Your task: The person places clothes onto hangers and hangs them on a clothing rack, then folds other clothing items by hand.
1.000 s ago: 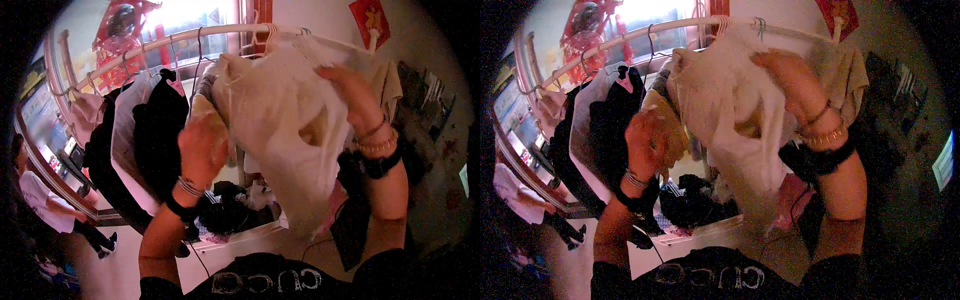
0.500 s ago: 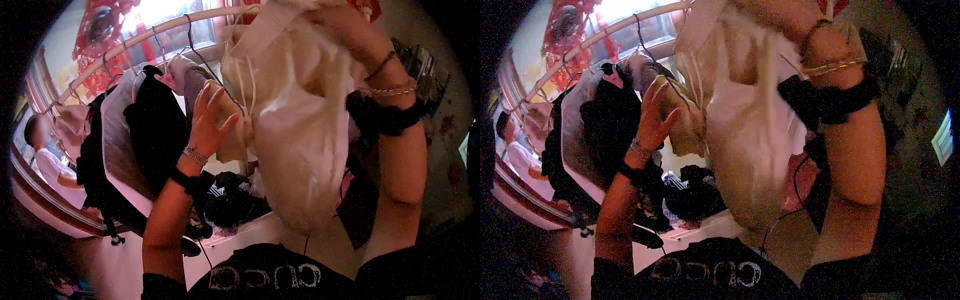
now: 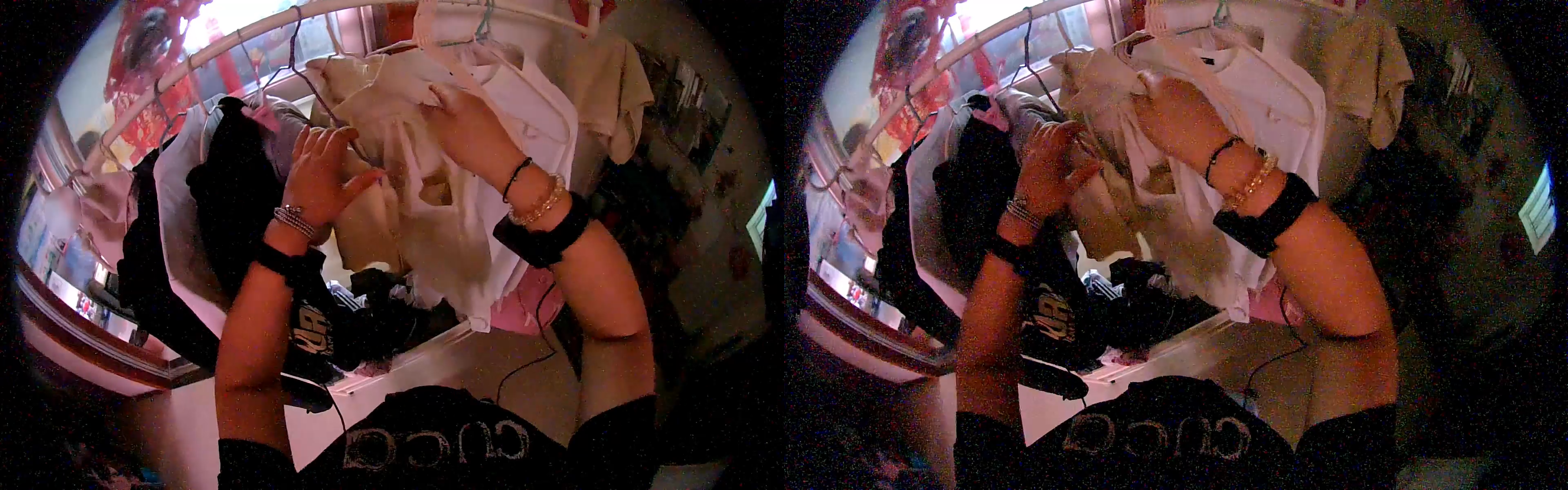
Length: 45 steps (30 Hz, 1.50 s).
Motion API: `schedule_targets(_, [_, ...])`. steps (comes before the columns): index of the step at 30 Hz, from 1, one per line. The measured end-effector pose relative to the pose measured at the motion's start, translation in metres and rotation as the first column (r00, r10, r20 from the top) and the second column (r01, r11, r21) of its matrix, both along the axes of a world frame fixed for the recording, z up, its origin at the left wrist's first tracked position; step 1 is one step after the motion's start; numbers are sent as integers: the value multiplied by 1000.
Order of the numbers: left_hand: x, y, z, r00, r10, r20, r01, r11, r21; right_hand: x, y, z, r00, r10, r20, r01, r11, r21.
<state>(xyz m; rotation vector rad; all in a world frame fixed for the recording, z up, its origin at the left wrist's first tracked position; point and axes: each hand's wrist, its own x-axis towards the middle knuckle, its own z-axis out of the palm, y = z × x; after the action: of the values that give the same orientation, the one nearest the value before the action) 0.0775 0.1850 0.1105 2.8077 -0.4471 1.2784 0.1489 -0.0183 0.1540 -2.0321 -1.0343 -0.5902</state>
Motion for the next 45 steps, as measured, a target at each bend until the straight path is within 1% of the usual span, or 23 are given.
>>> schedule_targets(2, [-7, 7, 3, 988, -141, 57, 143, 989, -28, -5, 13, -15, 998, 49, -32, -48, 998, 45])
schedule_targets(3, [-9, 9, 2, 990, -133, 55, 135, 991, -27, -15, 26, -23, 999, 35, -5, -35, 996, 80])
schedule_targets(4, [-10, 12, 1, 980, -193, 48, 197, 974, -110, -24, 37, -29, 1000, 19, 25, -22, 993, 115])
schedule_targets(5, [-11, 15, 1, 966, -254, 48, 258, 947, -192, -31, 43, -32, 988, 141, 56, -147, 983, 111])
schedule_targets(6, [-15, 18, 2, 967, -249, 49, 254, 948, -191, -35, 52, -35, 988, 146, 58, -152, 982, 111])
schedule_targets(8, [-24, 23, 0, 961, -176, 213, 218, 956, -197, -41, 69, -47, 945, 225, -237, -180, 964, 198])
schedule_targets(11, [-37, 23, 6, 948, -220, 228, 283, 911, -300, -47, 79, -59, 890, 345, -299, -280, 930, 240])
schedule_targets(15, [-32, 34, 1, 927, -254, 277, 335, 894, -299, -47, 70, -67, 808, 483, -336, -436, 875, 209])
schedule_targets(18, [-39, 32, -4, 954, -228, 196, 292, 856, -426, -49, 51, -63, 765, 429, -480, -427, 896, 121])
schedule_targets(20, [-41, 29, -4, 924, -301, 237, 378, 817, -435, -50, 36, -75, 770, 419, -482, -412, 902, 126])
schedule_targets(22, [-50, 26, -14, 946, -256, 201, 320, 841, -437, -50, 22, -92, 767, 481, -425, -478, 870, 121])
schedule_targets(24, [-51, 35, -21, 939, -202, 279, 283, 914, -291, -49, 19, -106, 783, 446, -433, -469, 881, 60])
schedule_targets(27, [-74, 21, -55, 933, -186, 308, 277, 918, -285, -39, 0, -143, 776, 395, -492, -436, 899, 33])
schedule_targets(28, [-87, 13, -70, 948, -139, 285, 220, 936, -274, -34, -8, -157, 763, 411, -499, -457, 889, 34])
schedule_targets(31, [-123, 4, -140, 983, -76, 166, 112, 969, -218, -7, -27, -212, 834, 323, -448, -420, 897, -136])
schedule_targets(33, [-138, -13, -183, 981, -38, -193, 3, 984, -180, 24, -52, -265, 832, 165, -529, -401, 839, -368])
schedule_targets(34, [-143, -26, -201, 931, -47, -361, -48, 967, -249, 41, -69, -295, 832, 170, -528, -411, 828, -382])
schedule_targets(35, [-147, -39, -218, 854, -68, -516, -110, 945, -308, 58, -87, -326, 837, 65, -544, -397, 757, -519])
schedule_targets(37, [-163, -62, -253, 751, -139, -645, -166, 907, -388, 73, -107, -350, 800, -160, -579, -373, 623, -688])
schedule_targets(38, [-171, -73, -265, 765, -135, -629, -179, 895, -410, 77, -113, -355, 750, -283, -598, -366, 575, -732])
schedule_targets(42, [-191, -118, -280, 723, -44, -689, -398, 789, -468, 135, -154, -451, 761, -315, -567, -422, 423, -802])
schedule_targets(44, [-198, -138, -288, 709, 9, -705, -500, 711, -495, 158, -173, -513, 851, -149, -504, -342, 571, -746])
schedule_targets(45, [-201, -143, -292, 706, -2, -708, -521, 677, -521, 184, -182, -571, 818, -83, -569, -412, 605, -681])
